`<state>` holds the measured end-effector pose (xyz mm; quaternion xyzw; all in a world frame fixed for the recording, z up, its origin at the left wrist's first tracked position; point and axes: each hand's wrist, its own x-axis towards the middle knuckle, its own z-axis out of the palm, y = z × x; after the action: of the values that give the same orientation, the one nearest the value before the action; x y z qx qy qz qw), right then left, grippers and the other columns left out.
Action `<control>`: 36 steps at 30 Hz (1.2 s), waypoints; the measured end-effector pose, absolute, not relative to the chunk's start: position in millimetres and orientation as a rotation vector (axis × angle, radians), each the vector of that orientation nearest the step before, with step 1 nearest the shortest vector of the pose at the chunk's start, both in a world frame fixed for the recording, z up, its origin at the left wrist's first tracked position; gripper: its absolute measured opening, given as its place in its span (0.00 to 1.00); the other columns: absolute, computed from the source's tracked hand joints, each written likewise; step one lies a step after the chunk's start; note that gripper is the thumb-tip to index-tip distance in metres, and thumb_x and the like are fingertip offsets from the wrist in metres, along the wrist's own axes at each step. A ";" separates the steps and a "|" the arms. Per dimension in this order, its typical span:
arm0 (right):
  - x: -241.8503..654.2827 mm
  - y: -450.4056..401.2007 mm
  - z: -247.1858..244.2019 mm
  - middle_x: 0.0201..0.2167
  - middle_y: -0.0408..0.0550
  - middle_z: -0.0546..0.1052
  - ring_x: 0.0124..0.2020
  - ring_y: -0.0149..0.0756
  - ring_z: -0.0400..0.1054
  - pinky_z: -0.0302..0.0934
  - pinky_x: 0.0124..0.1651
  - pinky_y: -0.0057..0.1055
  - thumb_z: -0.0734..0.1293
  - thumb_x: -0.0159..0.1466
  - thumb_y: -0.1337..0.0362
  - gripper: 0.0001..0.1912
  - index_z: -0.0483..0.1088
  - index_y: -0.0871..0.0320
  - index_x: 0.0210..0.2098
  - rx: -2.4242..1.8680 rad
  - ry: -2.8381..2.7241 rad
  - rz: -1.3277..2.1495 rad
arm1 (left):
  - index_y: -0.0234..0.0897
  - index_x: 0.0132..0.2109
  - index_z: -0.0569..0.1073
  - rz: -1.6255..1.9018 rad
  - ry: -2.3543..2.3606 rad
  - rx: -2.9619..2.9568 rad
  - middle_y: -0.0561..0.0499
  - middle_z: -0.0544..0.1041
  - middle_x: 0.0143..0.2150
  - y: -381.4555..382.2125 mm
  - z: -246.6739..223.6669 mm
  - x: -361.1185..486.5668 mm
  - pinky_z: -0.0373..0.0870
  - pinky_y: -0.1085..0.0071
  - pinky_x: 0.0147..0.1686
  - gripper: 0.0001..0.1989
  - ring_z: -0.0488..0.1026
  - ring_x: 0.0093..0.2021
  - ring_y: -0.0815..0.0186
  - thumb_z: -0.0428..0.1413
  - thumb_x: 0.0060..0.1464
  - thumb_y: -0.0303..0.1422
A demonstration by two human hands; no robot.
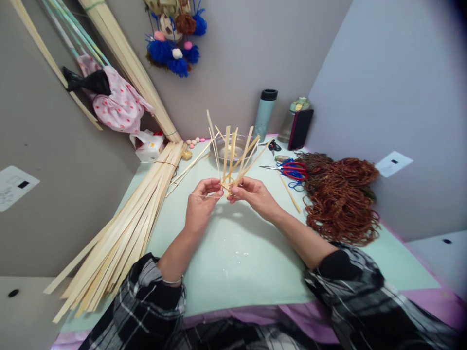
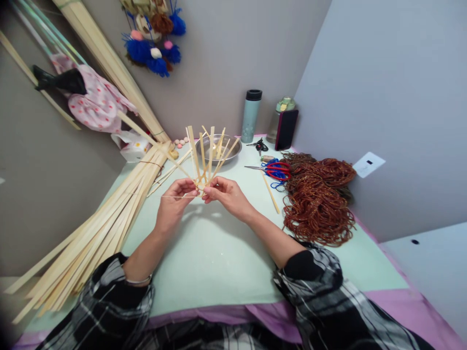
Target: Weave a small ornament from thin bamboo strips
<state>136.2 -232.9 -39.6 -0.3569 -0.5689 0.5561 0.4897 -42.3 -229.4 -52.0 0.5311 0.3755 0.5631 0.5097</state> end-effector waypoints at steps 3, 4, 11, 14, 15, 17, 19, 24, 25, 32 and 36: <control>135.3 -233.6 -39.9 0.30 0.44 0.78 0.31 0.31 0.73 0.71 0.42 0.34 0.75 0.58 0.51 0.17 0.72 0.58 0.34 -0.872 -1.382 1.354 | 0.38 0.46 0.76 1.329 0.904 1.220 0.49 0.77 0.42 -227.0 -55.5 -42.1 0.70 0.67 0.49 0.19 0.75 0.44 0.64 0.68 0.46 0.34; 135.0 -233.8 -39.9 0.30 0.44 0.78 0.31 0.31 0.73 0.71 0.42 0.34 0.75 0.58 0.51 0.17 0.72 0.58 0.34 -0.869 -1.382 1.358 | 0.38 0.47 0.76 1.320 0.903 1.202 0.49 0.77 0.41 -226.4 -56.6 -42.1 0.70 0.67 0.48 0.20 0.75 0.44 0.64 0.68 0.45 0.34; 135.6 -234.0 -40.1 0.30 0.44 0.78 0.31 0.31 0.73 0.71 0.41 0.34 0.74 0.59 0.51 0.17 0.70 0.58 0.32 -0.853 -1.370 1.393 | 0.40 0.48 0.78 1.282 0.885 1.157 0.51 0.76 0.40 -226.7 -59.4 -44.5 0.70 0.69 0.45 0.21 0.74 0.42 0.66 0.68 0.45 0.34; 135.8 -233.2 -42.0 0.30 0.44 0.78 0.31 0.31 0.73 0.71 0.41 0.34 0.75 0.59 0.51 0.18 0.69 0.58 0.31 -0.852 -1.362 1.413 | 0.39 0.48 0.78 1.248 0.882 1.133 0.51 0.77 0.40 -227.8 -59.6 -44.1 0.71 0.68 0.46 0.20 0.74 0.42 0.65 0.68 0.46 0.34; 135.9 -233.0 -42.6 0.30 0.44 0.78 0.31 0.31 0.74 0.72 0.41 0.33 0.75 0.58 0.51 0.19 0.69 0.58 0.30 -0.853 -1.358 1.417 | 0.39 0.48 0.78 1.245 0.878 1.128 0.51 0.77 0.40 -228.2 -59.4 -43.6 0.71 0.68 0.47 0.20 0.74 0.42 0.65 0.68 0.45 0.33; 135.9 -232.8 -43.4 0.30 0.44 0.78 0.30 0.30 0.74 0.71 0.41 0.33 0.75 0.58 0.51 0.19 0.68 0.59 0.29 -0.861 -1.350 1.423 | 0.39 0.48 0.78 1.256 0.878 1.126 0.52 0.78 0.40 -229.4 -58.5 -42.2 0.71 0.69 0.47 0.20 0.74 0.42 0.66 0.69 0.45 0.33; 135.7 -232.9 -43.6 0.30 0.45 0.78 0.30 0.30 0.74 0.71 0.41 0.33 0.75 0.58 0.50 0.19 0.68 0.59 0.29 -0.871 -1.342 1.426 | 0.39 0.47 0.78 1.266 0.881 1.123 0.51 0.78 0.40 -230.7 -56.6 -40.7 0.71 0.69 0.47 0.20 0.75 0.42 0.66 0.68 0.46 0.34; 132.1 -233.4 -43.4 0.31 0.43 0.77 0.31 0.32 0.74 0.72 0.39 0.33 0.77 0.56 0.52 0.19 0.68 0.58 0.33 -0.869 -1.316 1.389 | 0.36 0.45 0.77 1.269 0.889 1.083 0.51 0.78 0.39 -230.6 -53.8 -38.4 0.74 0.67 0.43 0.19 0.75 0.37 0.66 0.68 0.45 0.36; 131.2 -233.2 -43.6 0.32 0.42 0.77 0.31 0.32 0.74 0.72 0.38 0.33 0.78 0.54 0.54 0.20 0.68 0.57 0.36 -0.856 -1.310 1.379 | 0.35 0.45 0.77 1.276 0.903 1.086 0.51 0.77 0.37 -230.0 -54.2 -38.0 0.74 0.68 0.42 0.19 0.75 0.37 0.67 0.68 0.45 0.36; 131.0 -233.6 -46.7 0.33 0.42 0.76 0.31 0.33 0.71 0.70 0.36 0.33 0.78 0.53 0.59 0.30 0.68 0.55 0.53 -0.916 -1.484 1.209 | 0.38 0.45 0.75 1.279 0.937 1.179 0.50 0.78 0.38 -229.4 -60.8 -36.0 0.73 0.68 0.40 0.19 0.76 0.37 0.65 0.67 0.47 0.39; 130.4 -235.2 -49.0 0.35 0.44 0.77 0.32 0.33 0.71 0.69 0.37 0.33 0.78 0.54 0.57 0.25 0.73 0.55 0.48 -0.960 -1.560 1.122 | 0.39 0.44 0.74 1.292 0.926 1.229 0.51 0.76 0.38 -230.6 -62.6 -35.5 0.71 0.69 0.42 0.18 0.75 0.39 0.65 0.67 0.47 0.38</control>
<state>130.4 -235.2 -49.0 -0.3930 -0.6384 0.4593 0.4765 -35.5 -230.6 -62.6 0.5161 0.3890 0.5428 0.5364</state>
